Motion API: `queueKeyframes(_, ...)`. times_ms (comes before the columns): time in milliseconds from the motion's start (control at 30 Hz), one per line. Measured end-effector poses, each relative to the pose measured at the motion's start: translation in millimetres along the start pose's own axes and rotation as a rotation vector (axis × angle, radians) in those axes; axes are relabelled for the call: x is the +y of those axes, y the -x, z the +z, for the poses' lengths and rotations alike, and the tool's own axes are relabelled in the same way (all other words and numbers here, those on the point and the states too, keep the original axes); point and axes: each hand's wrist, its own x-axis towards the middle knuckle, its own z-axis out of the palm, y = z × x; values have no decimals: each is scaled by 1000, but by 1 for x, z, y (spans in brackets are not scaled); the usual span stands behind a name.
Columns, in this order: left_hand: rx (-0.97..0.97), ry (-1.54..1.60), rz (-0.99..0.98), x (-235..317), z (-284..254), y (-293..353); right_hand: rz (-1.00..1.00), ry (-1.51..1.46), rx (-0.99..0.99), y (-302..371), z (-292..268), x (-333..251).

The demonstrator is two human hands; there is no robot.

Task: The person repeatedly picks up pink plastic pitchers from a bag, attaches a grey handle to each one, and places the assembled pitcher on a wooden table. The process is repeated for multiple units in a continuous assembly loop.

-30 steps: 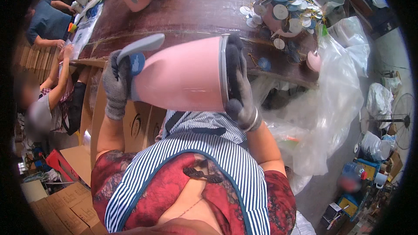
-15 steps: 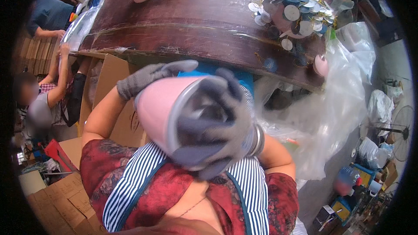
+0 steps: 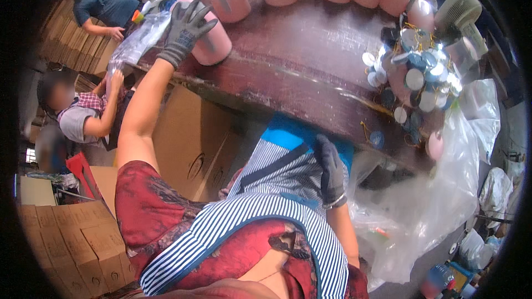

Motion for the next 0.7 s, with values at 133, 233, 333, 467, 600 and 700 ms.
queueKeyframes(133, -408, -27, -259, -24, 66, 46, 154, -84, 31, 4, 4, -6)
queueKeyframes(233, -670, -166, -313, 7, 49, -20, 177, 7, 51, 5, -3, -3)
queueKeyframes(333, -9, 561, -233, 32, 78, -84, 257, 98, 63, 1, 0, -17)
queueKeyframes(467, 173, 125, -517, 25, 147, -232, 350, 80, -65, 2, -26, -19)
queueKeyframes(600, -319, 151, -196, -49, 292, -256, 227, 258, -71, 24, -65, -42)
queueKeyframes(700, -282, 450, -330, -57, 330, -243, 494, 3, 115, 63, -88, -54)
